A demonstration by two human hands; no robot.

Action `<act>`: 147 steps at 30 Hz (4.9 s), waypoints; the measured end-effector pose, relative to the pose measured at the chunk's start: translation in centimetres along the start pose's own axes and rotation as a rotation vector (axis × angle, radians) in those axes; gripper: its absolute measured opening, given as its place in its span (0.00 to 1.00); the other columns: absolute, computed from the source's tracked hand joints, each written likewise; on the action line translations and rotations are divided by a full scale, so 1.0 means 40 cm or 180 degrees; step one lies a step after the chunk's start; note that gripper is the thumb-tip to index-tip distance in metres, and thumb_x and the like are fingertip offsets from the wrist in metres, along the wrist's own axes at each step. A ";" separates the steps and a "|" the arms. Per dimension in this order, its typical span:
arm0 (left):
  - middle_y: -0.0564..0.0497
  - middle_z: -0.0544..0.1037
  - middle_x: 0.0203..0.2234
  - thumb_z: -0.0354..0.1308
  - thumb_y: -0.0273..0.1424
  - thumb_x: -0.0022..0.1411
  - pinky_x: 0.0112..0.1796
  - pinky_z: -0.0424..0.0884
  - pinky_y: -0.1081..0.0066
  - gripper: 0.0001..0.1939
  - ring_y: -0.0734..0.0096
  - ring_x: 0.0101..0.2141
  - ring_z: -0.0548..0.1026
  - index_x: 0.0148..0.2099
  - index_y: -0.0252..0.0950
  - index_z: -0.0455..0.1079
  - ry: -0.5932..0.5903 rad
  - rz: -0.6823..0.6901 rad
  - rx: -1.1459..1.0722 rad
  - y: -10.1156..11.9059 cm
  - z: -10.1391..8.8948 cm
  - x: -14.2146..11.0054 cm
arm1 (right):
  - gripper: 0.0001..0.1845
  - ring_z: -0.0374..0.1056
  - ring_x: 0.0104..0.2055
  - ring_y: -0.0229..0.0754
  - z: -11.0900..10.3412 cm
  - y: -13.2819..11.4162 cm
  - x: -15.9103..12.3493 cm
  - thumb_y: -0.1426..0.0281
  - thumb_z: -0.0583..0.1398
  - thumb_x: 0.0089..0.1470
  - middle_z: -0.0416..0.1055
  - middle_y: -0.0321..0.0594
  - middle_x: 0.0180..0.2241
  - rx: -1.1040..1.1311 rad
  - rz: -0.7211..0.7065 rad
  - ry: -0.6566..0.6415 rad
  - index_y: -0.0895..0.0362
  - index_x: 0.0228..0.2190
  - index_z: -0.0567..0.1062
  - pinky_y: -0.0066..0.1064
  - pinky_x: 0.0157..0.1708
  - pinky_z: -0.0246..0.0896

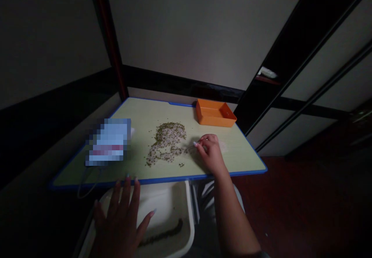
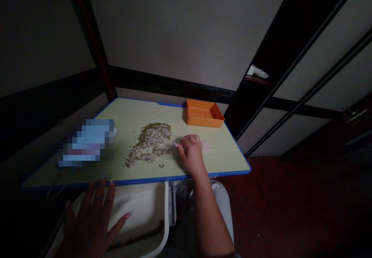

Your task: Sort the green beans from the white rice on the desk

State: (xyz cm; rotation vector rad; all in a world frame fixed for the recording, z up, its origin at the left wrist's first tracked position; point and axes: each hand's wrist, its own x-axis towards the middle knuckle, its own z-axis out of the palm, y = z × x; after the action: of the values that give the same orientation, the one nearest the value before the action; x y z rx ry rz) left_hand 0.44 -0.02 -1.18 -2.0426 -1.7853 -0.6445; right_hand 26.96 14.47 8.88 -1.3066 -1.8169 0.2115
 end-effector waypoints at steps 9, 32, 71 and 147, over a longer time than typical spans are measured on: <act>0.28 0.48 0.73 0.50 0.40 0.67 0.66 0.44 0.24 0.44 0.38 0.73 0.43 0.75 0.36 0.28 -0.0155 -0.0088 -0.0113 0.007 -0.015 0.008 | 0.15 0.65 0.46 0.46 -0.023 0.030 -0.022 0.70 0.64 0.60 0.73 0.42 0.35 0.0226 0.0104 -0.0276 0.54 0.22 0.72 0.40 0.51 0.60; 0.27 0.46 0.73 0.50 0.39 0.67 0.66 0.43 0.25 0.44 0.38 0.73 0.41 0.74 0.33 0.31 -0.0039 0.0008 -0.0102 0.005 -0.008 0.006 | 0.13 0.65 0.45 0.47 -0.007 0.007 -0.019 0.70 0.65 0.60 0.73 0.43 0.35 -0.0222 0.0174 -0.0458 0.56 0.23 0.74 0.41 0.49 0.58; 0.28 0.44 0.73 0.49 0.40 0.67 0.66 0.44 0.25 0.43 0.39 0.74 0.38 0.74 0.34 0.29 -0.0018 0.0003 -0.0169 0.002 0.002 0.008 | 0.13 0.64 0.47 0.48 0.008 -0.027 -0.018 0.66 0.66 0.62 0.74 0.44 0.38 -0.0899 -0.0135 -0.0866 0.57 0.26 0.76 0.40 0.45 0.54; 0.24 0.47 0.72 0.52 0.40 0.67 0.64 0.47 0.23 0.44 0.35 0.73 0.40 0.74 0.31 0.32 -0.0090 0.0097 -0.0132 0.000 -0.021 0.015 | 0.18 0.66 0.42 0.42 0.012 -0.066 -0.058 0.71 0.64 0.62 0.72 0.38 0.32 0.0437 0.0067 -0.0337 0.55 0.20 0.70 0.34 0.47 0.60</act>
State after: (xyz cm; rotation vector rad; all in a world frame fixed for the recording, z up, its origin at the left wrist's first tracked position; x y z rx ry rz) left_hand 0.39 0.03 -0.15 -2.1121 -1.7667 -0.6520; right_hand 24.95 11.55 8.85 -1.2388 -1.8430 0.4167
